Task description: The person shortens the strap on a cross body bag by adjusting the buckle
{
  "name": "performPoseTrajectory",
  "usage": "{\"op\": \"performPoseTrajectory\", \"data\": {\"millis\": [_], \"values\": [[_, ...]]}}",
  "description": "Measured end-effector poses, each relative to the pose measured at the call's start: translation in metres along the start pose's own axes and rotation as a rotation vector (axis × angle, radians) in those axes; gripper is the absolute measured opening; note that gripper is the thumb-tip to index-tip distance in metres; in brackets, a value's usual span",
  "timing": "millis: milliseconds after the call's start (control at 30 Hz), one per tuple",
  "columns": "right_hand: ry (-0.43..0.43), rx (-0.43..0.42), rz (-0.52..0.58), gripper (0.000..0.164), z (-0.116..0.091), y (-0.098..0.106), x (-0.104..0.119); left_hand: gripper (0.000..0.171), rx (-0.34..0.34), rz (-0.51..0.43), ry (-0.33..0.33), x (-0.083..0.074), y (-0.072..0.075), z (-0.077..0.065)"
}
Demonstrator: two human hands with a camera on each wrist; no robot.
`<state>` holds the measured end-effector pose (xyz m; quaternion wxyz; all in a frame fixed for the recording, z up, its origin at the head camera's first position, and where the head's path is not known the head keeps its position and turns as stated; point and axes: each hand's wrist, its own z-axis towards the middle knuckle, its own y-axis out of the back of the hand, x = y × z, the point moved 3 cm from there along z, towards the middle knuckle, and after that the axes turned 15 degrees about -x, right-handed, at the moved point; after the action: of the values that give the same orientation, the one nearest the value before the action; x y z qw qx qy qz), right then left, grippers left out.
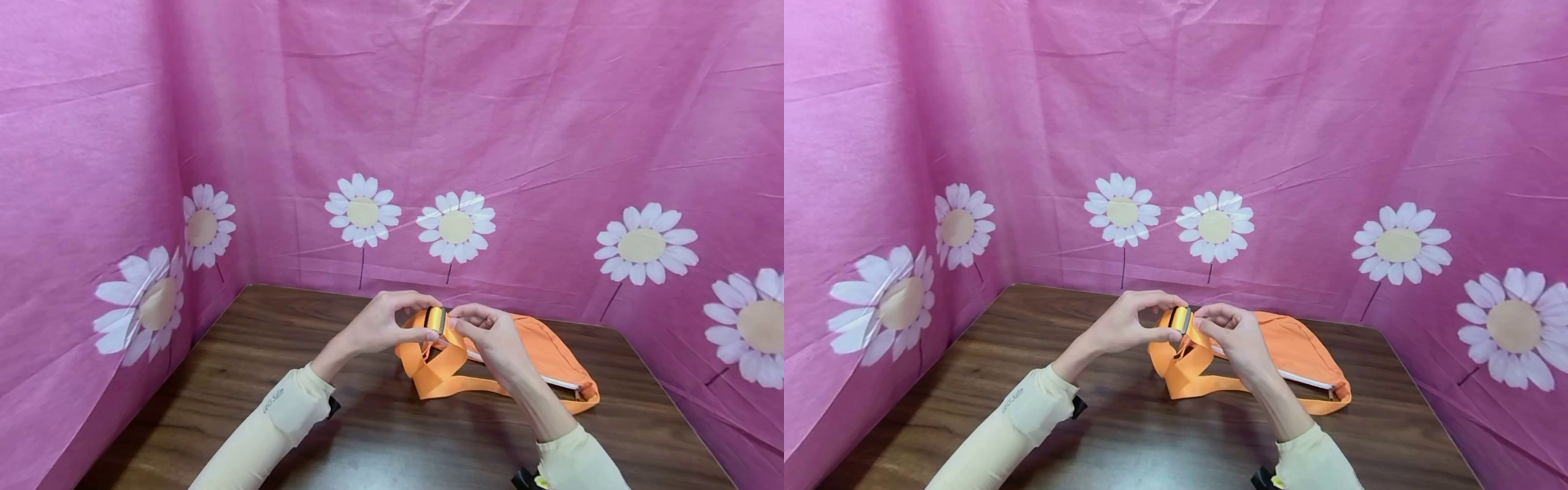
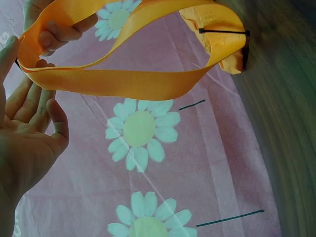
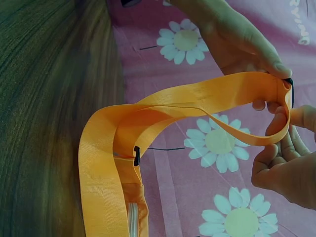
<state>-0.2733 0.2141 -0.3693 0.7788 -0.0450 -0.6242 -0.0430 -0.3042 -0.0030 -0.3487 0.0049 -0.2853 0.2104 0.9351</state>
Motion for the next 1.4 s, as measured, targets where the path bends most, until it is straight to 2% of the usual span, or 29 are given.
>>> {"op": "performPoseTrajectory", "data": {"millis": [233,333,600,900,1400], "values": [[-0.033,0.043,0.119,0.016,-0.0012,-0.0011,-0.0001,0.045,0.032,0.036,-0.031,-0.007,0.0027,0.0016],[-0.041,0.076,0.133,0.017,-0.0014,-0.0016,-0.0018,0.046,0.04,0.03,-0.037,-0.0058,0.0023,0.0009],[-0.038,0.089,0.153,0.02,-0.0028,-0.0041,-0.0024,0.043,0.028,0.01,-0.008,-0.0032,0.0001,-0.0023],[-0.058,0.084,0.27,0.012,-0.0007,-0.0044,-0.0031,0.045,0.007,-0.03,0.005,-0.0035,-0.0011,-0.0006],[0.006,0.01,0.153,0.021,0.0002,-0.0014,0.001,0.045,0.008,-0.028,0.074,-0.0005,-0.004,-0.0015]]}}
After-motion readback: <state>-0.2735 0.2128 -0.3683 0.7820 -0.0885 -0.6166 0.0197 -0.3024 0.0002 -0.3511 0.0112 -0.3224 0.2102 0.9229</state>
